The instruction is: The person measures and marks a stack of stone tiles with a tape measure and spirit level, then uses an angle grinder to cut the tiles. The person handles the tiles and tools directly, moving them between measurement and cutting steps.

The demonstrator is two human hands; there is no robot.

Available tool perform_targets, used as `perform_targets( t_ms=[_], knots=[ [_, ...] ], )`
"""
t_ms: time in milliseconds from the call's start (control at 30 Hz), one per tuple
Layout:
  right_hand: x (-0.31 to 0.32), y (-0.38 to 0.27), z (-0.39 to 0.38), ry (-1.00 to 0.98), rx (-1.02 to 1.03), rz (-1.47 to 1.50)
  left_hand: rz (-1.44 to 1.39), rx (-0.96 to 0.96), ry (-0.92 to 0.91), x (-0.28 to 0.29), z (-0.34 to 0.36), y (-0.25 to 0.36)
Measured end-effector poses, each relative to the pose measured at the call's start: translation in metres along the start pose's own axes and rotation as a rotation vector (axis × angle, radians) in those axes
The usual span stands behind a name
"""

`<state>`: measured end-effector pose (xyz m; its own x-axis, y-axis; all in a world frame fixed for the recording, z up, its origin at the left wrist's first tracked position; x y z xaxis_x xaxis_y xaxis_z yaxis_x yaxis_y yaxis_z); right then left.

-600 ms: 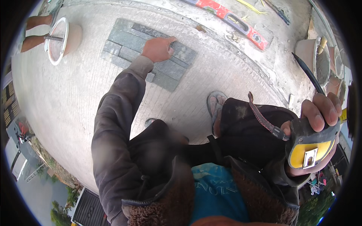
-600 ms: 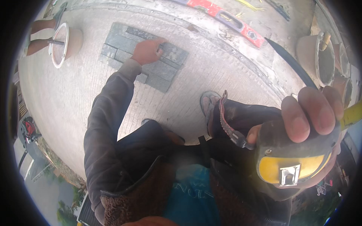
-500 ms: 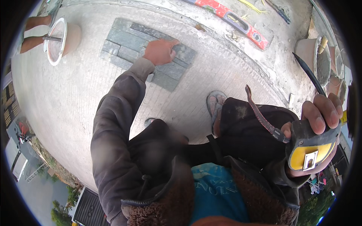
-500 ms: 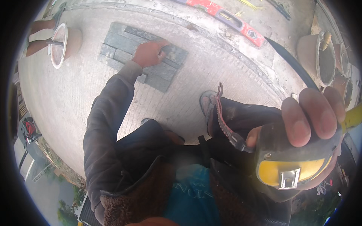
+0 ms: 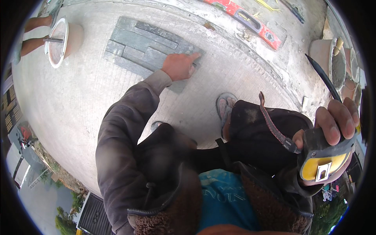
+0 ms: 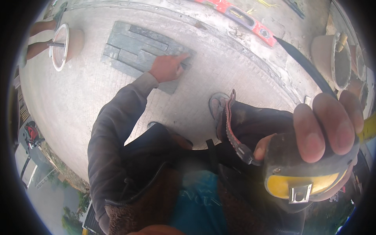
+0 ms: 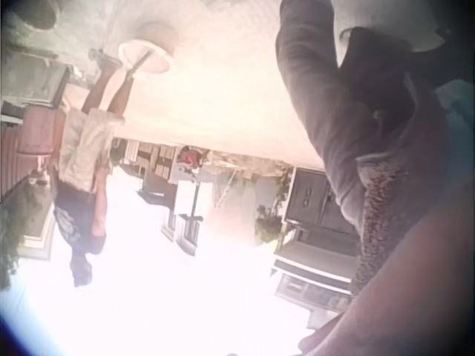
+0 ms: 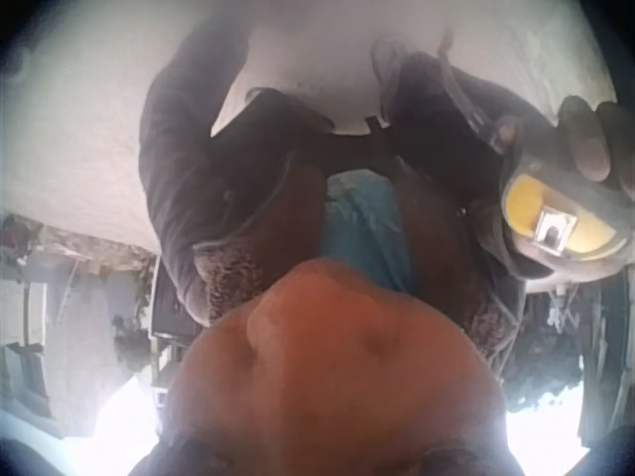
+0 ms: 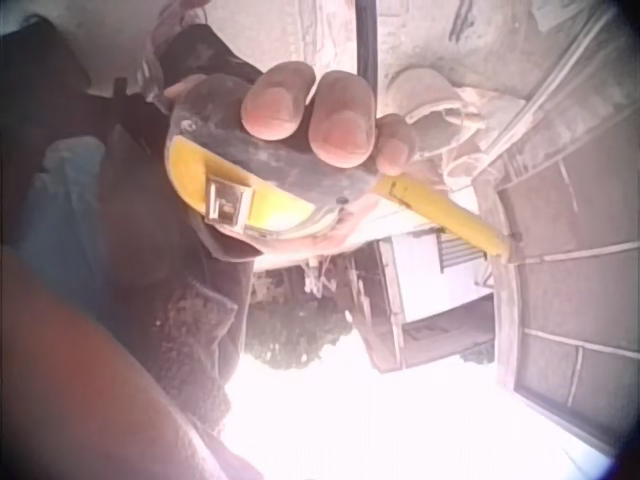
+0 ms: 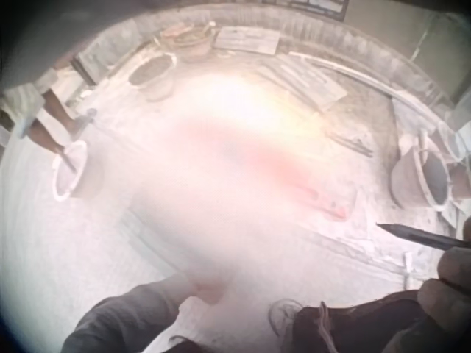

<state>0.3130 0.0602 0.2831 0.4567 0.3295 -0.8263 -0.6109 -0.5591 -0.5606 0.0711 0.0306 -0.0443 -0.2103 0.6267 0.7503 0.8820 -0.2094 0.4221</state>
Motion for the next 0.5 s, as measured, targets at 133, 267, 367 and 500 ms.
perform_targets(
  t_ms=[133, 267, 367, 500],
  knots=[
    [0.0, 0.001, 0.0, -0.006, -0.041, 0.004, -0.089, 0.139, 0.145, 0.028, -0.003, -0.047],
    [-0.004, 0.005, 0.007, -0.014, -0.068, -0.005, -0.092, 0.243, 0.185, 0.052, -0.006, -0.08],
    [-0.005, 0.007, 0.006, -0.013, -0.035, 0.0, -0.076, 0.217, 0.168, 0.058, -0.002, -0.076],
    [-0.004, 0.007, 0.004, 0.012, -0.003, -0.015, -0.051, 0.196, 0.15, 0.051, 0.001, -0.07]
  ],
)
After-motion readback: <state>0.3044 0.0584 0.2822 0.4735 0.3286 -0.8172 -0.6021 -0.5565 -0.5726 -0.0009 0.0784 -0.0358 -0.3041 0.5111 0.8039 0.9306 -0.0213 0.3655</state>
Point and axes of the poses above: each hand's wrist, its own z-axis towards the middle knuckle, its own x-axis out of the back of the hand, y = z × x, the point moved 8 cm from there along z, towards the middle knuckle, and after that the axes turned 12 degrees about -y, right-handed, at the moved point
